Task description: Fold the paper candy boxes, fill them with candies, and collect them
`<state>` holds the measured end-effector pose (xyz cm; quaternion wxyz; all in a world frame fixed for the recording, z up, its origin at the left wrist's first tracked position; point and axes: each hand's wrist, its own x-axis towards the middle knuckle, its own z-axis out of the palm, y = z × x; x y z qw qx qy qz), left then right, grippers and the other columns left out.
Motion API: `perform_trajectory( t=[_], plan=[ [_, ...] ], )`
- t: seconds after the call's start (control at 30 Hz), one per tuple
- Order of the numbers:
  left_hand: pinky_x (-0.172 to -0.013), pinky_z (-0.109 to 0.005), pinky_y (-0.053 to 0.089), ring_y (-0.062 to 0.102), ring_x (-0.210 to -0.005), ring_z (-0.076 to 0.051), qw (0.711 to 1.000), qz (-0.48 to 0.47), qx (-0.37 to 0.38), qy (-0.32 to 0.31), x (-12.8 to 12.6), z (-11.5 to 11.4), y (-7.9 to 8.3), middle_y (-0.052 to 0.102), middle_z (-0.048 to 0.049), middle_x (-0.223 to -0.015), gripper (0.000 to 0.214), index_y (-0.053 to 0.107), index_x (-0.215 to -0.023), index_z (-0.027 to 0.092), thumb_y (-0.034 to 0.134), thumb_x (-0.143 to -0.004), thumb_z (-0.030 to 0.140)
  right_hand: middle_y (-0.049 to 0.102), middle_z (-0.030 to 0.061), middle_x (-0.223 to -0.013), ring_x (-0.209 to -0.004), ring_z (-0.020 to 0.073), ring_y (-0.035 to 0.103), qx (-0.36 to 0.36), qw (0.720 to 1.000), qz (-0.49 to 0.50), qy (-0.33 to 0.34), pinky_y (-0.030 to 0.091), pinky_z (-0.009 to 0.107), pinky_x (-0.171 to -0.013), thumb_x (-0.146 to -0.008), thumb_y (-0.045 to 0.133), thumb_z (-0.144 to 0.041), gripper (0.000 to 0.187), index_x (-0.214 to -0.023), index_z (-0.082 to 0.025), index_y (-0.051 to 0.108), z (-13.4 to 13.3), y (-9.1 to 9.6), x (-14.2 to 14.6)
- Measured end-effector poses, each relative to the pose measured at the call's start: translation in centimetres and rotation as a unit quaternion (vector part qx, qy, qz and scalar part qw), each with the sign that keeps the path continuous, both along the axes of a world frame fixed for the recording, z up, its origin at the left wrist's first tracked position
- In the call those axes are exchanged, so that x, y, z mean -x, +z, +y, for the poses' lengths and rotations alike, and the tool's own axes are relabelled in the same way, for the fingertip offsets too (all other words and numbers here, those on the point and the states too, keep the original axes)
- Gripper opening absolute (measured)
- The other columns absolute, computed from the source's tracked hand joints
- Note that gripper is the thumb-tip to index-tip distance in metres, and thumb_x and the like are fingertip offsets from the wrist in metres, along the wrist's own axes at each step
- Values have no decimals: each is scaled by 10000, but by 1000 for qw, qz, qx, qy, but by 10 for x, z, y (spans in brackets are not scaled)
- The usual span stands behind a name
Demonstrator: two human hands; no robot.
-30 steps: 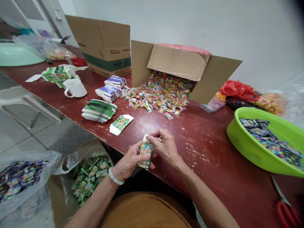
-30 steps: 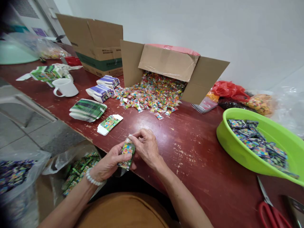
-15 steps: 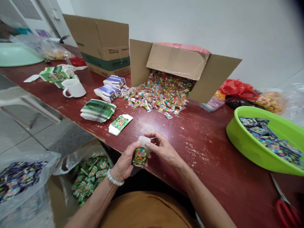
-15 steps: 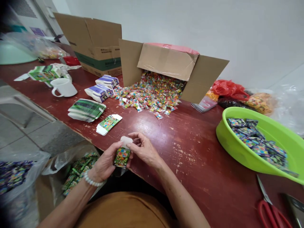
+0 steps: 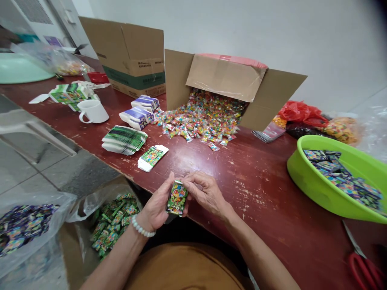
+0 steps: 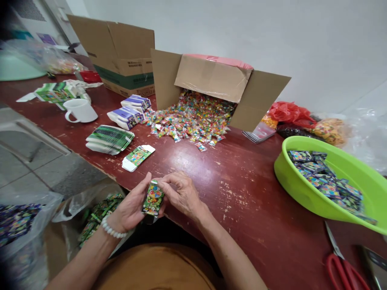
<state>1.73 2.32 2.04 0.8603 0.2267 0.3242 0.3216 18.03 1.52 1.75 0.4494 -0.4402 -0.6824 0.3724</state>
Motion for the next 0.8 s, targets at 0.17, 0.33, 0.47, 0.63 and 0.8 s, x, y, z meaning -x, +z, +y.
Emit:
perform_trajectory(
  t=[0.17,0.33,0.47,0.63,0.8],
  plan=[
    [-422,-261,510,629,-453,-162,997,57,-8,58,-1,-2,-4,732,-72,-746,399,661,-1114,161,581,-886,479,673,6,-685,-511,107,562,172,981,78,-36,426,217,-498,-767,688,-315,145,-802,-176,707,4,-1,10],
    [-408,-228,476,597,-417,-137,991,83,-77,69,-4,-5,-11,715,-67,-689,447,675,-1067,135,542,-895,526,620,-20,-554,-441,105,544,214,967,128,-57,421,216,-458,-704,686,-257,96,-738,-167,680,12,0,14],
    [-399,-236,471,595,-412,-147,992,73,-66,76,-4,-4,-11,695,-53,-633,419,688,-974,134,583,-864,524,616,-16,-558,-464,113,547,197,973,107,-60,445,229,-485,-746,659,-252,80,-749,-174,676,9,1,14],
    [-431,-257,496,603,-444,-150,993,11,31,116,-2,1,-9,670,-13,-614,157,677,-849,150,625,-808,292,644,75,-1057,-976,199,629,-4,999,-32,-5,510,347,-857,-827,598,-222,125,-914,-210,687,-6,7,13],
    [-517,-265,540,650,-543,-159,987,-24,70,143,-1,5,-14,682,-15,-648,94,653,-762,147,603,-805,214,536,139,-1253,-1167,287,524,-61,987,-150,12,450,446,-974,-618,780,-266,652,-1213,-200,522,-15,-6,19]
  ],
)
